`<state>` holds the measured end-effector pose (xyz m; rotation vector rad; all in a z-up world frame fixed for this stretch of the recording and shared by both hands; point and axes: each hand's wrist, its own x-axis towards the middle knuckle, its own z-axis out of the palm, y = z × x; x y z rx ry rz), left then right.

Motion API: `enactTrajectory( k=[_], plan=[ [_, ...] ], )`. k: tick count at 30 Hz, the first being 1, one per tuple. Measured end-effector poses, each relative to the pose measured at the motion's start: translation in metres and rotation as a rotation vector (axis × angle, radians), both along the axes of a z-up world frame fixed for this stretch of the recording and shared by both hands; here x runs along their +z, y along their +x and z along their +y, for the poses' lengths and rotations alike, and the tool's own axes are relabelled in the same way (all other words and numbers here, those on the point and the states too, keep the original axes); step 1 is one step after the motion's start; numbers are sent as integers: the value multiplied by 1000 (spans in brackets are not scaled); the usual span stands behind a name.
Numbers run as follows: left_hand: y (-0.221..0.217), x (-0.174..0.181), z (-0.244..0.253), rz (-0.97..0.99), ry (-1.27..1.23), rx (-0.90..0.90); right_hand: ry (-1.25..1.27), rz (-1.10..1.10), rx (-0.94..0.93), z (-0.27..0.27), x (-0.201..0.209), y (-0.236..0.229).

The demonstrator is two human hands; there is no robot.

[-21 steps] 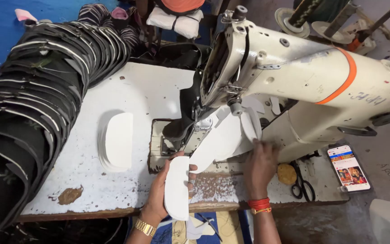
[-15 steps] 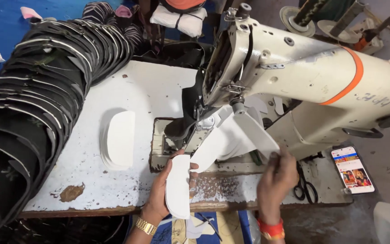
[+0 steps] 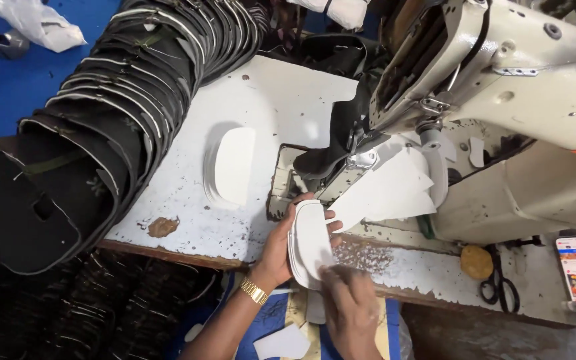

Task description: The person uses a sewing machine to stitch white insole pieces and then sews white insoles into black shoe uppers. They handle stacks of white insoles and black shoe parts, feeding them through the machine and stacking the finished items.

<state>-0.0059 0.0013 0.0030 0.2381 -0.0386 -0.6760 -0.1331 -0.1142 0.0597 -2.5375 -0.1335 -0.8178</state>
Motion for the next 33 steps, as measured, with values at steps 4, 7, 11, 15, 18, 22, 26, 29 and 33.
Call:
enactTrajectory(
  k=[4,7,11,15,18,22,26,29,33],
  plan=[
    [0,-8,1,-47,-19,32,8,106,82,6,1,3],
    [2,-8,2,-50,-42,29,41,146,111,10,1,5],
    [0,-21,3,-46,-85,29,93,219,121,9,0,6],
    [7,-24,-4,-40,-21,94,257,450,-12,-33,-22,14],
    [5,-14,0,-106,-25,36,-55,300,-75,-74,-10,46],
    [4,-3,0,-67,82,70,-249,243,73,-69,47,89],
    [3,-9,1,-26,38,78,-614,296,152,-78,34,113],
    [4,-9,2,-66,20,84,-665,355,149,-78,43,116],
    [6,-12,-1,1,5,51,-756,533,71,-86,58,120]
  ],
)
